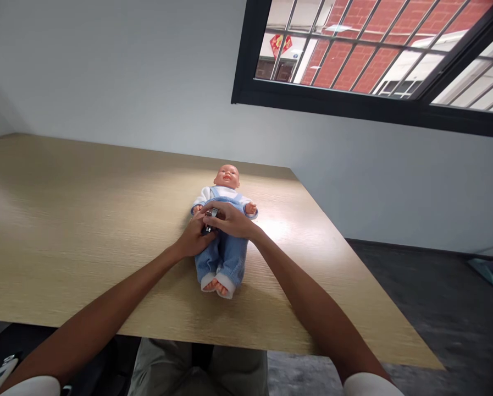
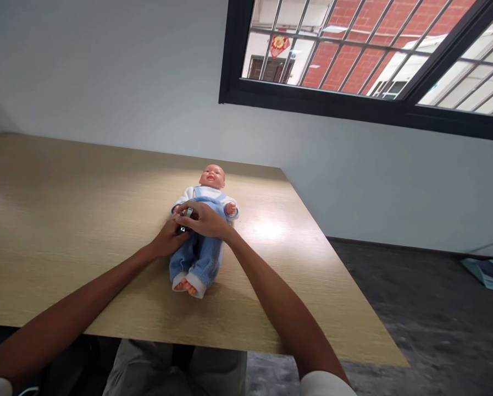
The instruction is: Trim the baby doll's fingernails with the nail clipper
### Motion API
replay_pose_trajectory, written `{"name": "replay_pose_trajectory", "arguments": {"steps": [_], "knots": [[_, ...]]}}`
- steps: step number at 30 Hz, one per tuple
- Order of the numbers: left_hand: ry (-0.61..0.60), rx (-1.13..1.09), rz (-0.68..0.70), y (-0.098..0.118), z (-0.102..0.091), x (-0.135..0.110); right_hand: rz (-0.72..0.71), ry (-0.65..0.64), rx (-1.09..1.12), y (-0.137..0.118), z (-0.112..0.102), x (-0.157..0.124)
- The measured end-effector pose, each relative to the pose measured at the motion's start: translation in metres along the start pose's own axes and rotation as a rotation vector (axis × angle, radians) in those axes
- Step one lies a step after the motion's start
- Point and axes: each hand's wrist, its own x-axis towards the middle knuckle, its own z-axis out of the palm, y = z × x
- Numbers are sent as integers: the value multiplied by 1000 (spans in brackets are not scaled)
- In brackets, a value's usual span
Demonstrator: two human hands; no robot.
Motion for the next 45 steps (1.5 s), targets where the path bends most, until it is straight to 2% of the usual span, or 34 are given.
{"name": "replay_pose_trajectory", "arguments": {"steps": [13, 45], "knots": [[3, 32, 33, -4, 1, -1, 17, 2, 21, 1, 1, 0], [-1, 29, -14, -10, 2, -3, 33, 6, -19, -5, -1, -1]]}}
